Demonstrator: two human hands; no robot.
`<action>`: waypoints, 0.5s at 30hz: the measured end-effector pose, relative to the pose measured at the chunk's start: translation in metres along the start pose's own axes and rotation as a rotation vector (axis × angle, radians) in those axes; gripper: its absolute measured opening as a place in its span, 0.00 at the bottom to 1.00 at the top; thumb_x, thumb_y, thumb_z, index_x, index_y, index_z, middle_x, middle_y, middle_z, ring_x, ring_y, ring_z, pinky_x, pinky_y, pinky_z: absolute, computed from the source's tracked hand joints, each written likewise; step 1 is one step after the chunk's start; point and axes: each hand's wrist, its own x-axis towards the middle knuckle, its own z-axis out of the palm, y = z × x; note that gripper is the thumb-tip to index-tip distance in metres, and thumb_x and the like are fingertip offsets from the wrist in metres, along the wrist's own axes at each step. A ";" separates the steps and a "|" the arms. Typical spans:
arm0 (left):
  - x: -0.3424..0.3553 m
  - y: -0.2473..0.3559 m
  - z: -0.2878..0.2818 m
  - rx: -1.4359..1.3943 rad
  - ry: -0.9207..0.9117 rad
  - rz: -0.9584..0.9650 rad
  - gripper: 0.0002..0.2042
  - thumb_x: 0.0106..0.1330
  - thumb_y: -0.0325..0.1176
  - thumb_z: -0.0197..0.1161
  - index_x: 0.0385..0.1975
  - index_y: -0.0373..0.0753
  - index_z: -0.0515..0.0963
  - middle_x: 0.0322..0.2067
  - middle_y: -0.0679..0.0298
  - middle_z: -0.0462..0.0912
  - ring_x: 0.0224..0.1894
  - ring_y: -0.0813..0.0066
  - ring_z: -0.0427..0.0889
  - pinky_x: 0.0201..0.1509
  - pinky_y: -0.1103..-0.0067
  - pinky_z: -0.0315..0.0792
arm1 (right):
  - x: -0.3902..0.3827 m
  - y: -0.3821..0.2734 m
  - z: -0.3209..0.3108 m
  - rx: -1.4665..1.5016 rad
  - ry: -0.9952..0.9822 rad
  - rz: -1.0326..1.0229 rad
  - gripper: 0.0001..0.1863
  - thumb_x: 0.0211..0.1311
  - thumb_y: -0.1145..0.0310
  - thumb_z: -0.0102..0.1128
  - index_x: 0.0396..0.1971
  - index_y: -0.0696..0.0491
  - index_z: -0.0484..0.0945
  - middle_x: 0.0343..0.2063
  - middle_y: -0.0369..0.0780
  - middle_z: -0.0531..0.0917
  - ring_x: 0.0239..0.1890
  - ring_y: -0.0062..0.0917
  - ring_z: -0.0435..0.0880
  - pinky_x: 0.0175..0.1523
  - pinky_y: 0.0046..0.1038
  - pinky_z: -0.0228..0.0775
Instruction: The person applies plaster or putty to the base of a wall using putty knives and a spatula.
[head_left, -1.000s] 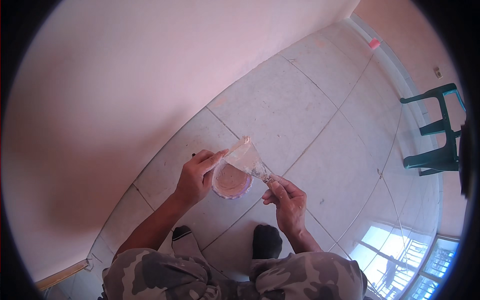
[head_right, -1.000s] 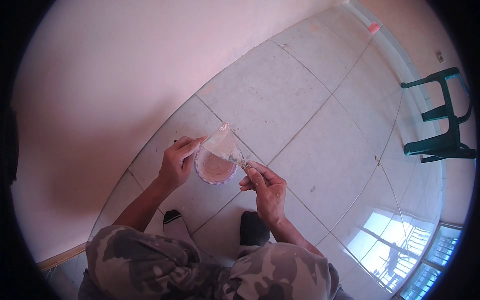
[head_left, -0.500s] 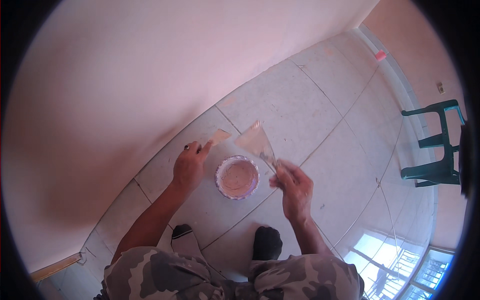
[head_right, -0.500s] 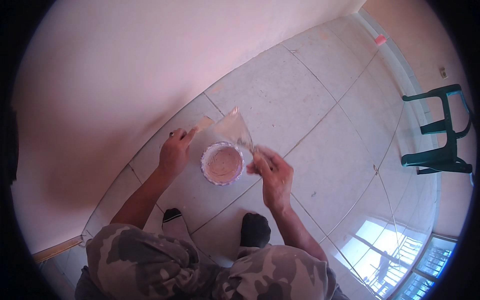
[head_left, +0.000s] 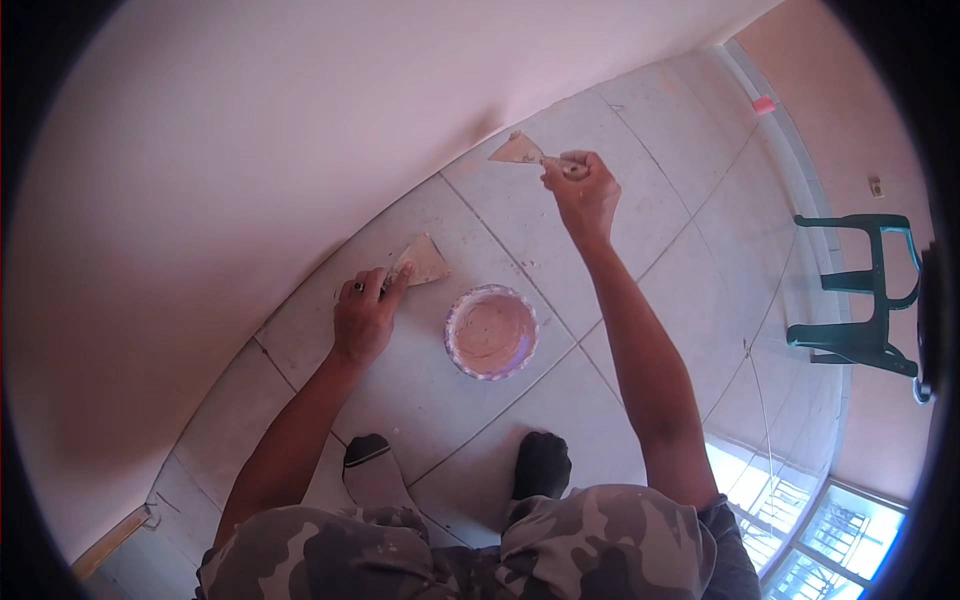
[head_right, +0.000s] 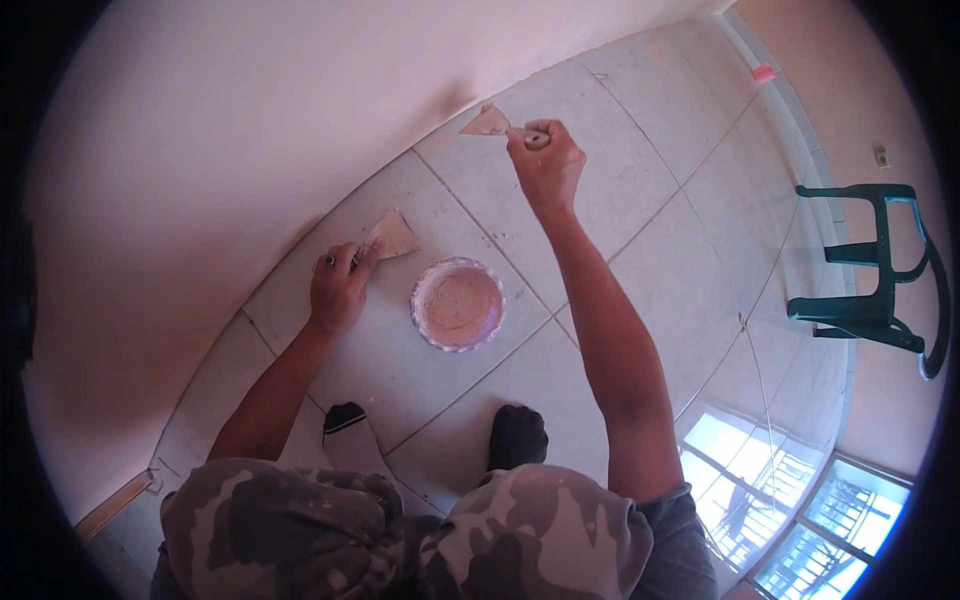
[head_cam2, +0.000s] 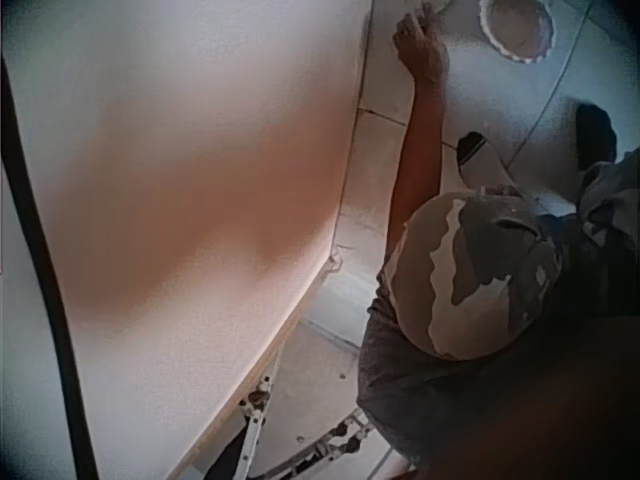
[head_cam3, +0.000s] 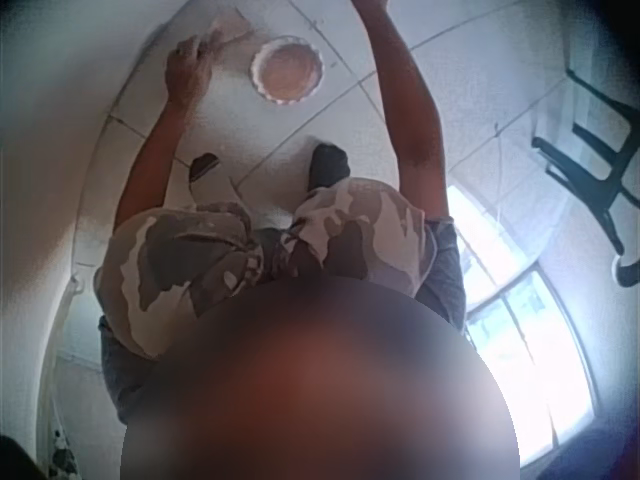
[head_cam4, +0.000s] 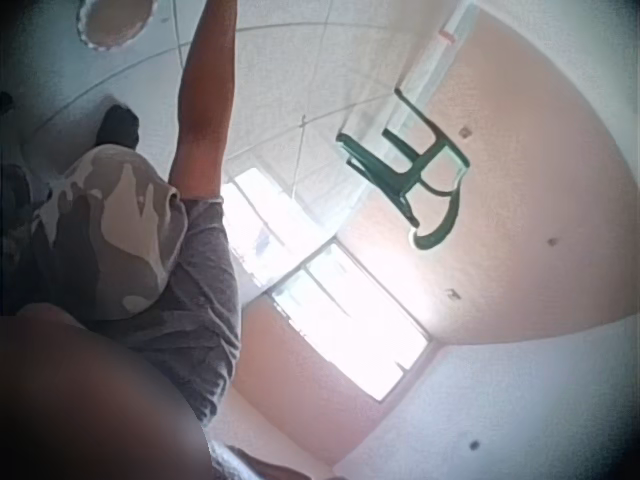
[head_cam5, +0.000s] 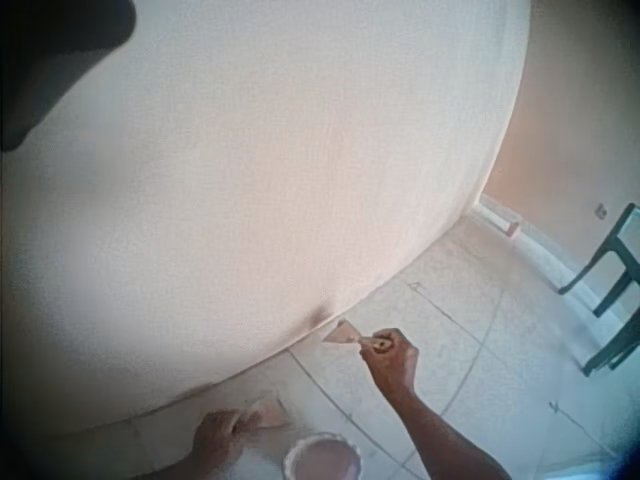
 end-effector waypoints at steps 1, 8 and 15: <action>-0.001 0.000 0.000 -0.016 0.012 -0.007 0.29 0.56 0.24 0.61 0.62 0.47 0.75 0.42 0.61 0.75 0.43 0.65 0.77 0.43 0.68 0.72 | 0.005 -0.001 0.002 -0.035 -0.013 -0.038 0.14 0.52 0.66 0.69 0.33 0.61 0.81 0.24 0.41 0.86 0.26 0.23 0.85 0.36 0.25 0.77; -0.006 -0.003 -0.002 -0.048 0.015 -0.033 0.30 0.54 0.23 0.63 0.61 0.47 0.75 0.42 0.61 0.75 0.43 0.65 0.77 0.44 0.68 0.72 | 0.016 -0.016 0.024 -0.087 -0.113 -0.065 0.13 0.51 0.67 0.68 0.32 0.62 0.80 0.23 0.42 0.87 0.25 0.24 0.86 0.37 0.24 0.78; -0.006 -0.004 0.001 -0.093 0.027 -0.048 0.27 0.57 0.26 0.61 0.61 0.47 0.76 0.40 0.63 0.75 0.42 0.66 0.77 0.43 0.68 0.72 | 0.046 -0.036 0.037 -0.290 -0.242 -0.117 0.14 0.52 0.65 0.66 0.31 0.63 0.80 0.21 0.42 0.87 0.26 0.24 0.87 0.38 0.24 0.79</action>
